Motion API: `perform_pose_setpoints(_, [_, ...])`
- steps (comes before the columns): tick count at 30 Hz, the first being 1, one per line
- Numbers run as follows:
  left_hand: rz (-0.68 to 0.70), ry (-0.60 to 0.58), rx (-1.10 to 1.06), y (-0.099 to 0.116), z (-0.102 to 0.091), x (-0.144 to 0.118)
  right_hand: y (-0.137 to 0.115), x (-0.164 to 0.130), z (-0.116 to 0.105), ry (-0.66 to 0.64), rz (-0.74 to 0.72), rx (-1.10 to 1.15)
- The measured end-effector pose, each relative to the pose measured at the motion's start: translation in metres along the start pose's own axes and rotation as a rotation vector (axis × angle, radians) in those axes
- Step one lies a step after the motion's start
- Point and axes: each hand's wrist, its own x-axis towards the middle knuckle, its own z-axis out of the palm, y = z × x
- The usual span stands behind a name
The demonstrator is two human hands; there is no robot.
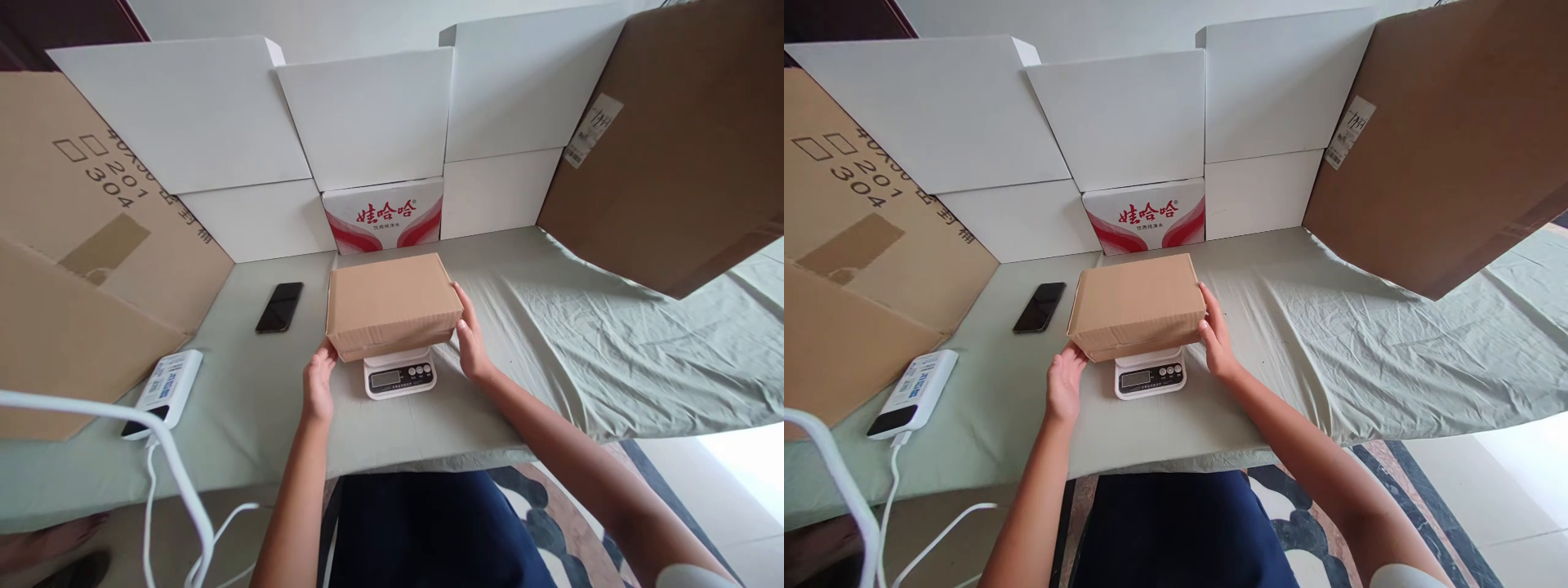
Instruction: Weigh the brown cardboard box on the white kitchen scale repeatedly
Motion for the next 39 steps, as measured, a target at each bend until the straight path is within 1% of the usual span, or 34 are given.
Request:
perform_pose_setpoints(2, [0.031,-0.002,-0.015,0.006,0.003,0.006,-0.006,0.007,0.002,0.003,-0.027,-0.006])
perform_pose_setpoints(4, [0.076,-0.024,-0.028,0.017,0.010,0.020,-0.012,0.021,0.004,0.009,-0.065,-0.010])
perform_pose_setpoints(7, [0.142,-0.073,-0.055,0.034,0.025,0.055,-0.016,0.056,0.011,0.028,-0.118,-0.012])
perform_pose_setpoints(9, [0.156,-0.085,-0.072,0.036,0.037,0.083,-0.010,0.081,0.018,0.046,-0.136,-0.020])
perform_pose_setpoints(10, [0.148,-0.088,-0.077,0.033,0.042,0.096,-0.004,0.093,0.023,0.053,-0.137,-0.025])
perform_pose_setpoints(12, [0.098,-0.064,-0.080,0.021,0.051,0.117,0.014,0.109,0.032,0.066,-0.132,-0.017])
perform_pose_setpoints(15, [-0.014,0.006,-0.075,-0.006,0.054,0.132,0.045,0.118,0.041,0.083,-0.092,0.014])
perform_pose_setpoints(18, [-0.084,0.025,-0.066,-0.027,0.051,0.135,0.068,0.115,0.042,0.082,-0.020,0.013])
perform_pose_setpoints(20, [-0.090,0.018,-0.064,-0.034,0.050,0.136,0.074,0.112,0.040,0.086,0.019,0.006])
perform_pose_setpoints(24, [-0.070,-0.017,-0.056,-0.038,0.051,0.139,0.075,0.110,0.039,0.088,0.049,0.002])
perform_pose_setpoints(27, [-0.075,-0.025,-0.034,-0.034,0.048,0.142,0.081,0.114,0.037,0.098,0.095,0.022])
perform_pose_setpoints(29, [-0.053,0.004,-0.032,-0.028,0.039,0.146,0.089,0.119,0.029,0.160,0.169,0.055])
perform_pose_setpoints(32, [0.012,0.068,-0.069,-0.014,0.019,0.152,0.103,0.128,0.005,0.333,0.273,0.109])
perform_pose_setpoints(35, [0.040,0.115,-0.114,-0.004,0.003,0.155,0.112,0.134,-0.019,0.492,0.332,0.178])
perform_pose_setpoints(37, [0.037,0.130,-0.125,-0.001,0.000,0.156,0.113,0.135,-0.027,0.545,0.363,0.217])
perform_pose_setpoints(39, [0.026,0.132,-0.124,0.000,0.001,0.156,0.112,0.134,-0.027,0.550,0.370,0.211])
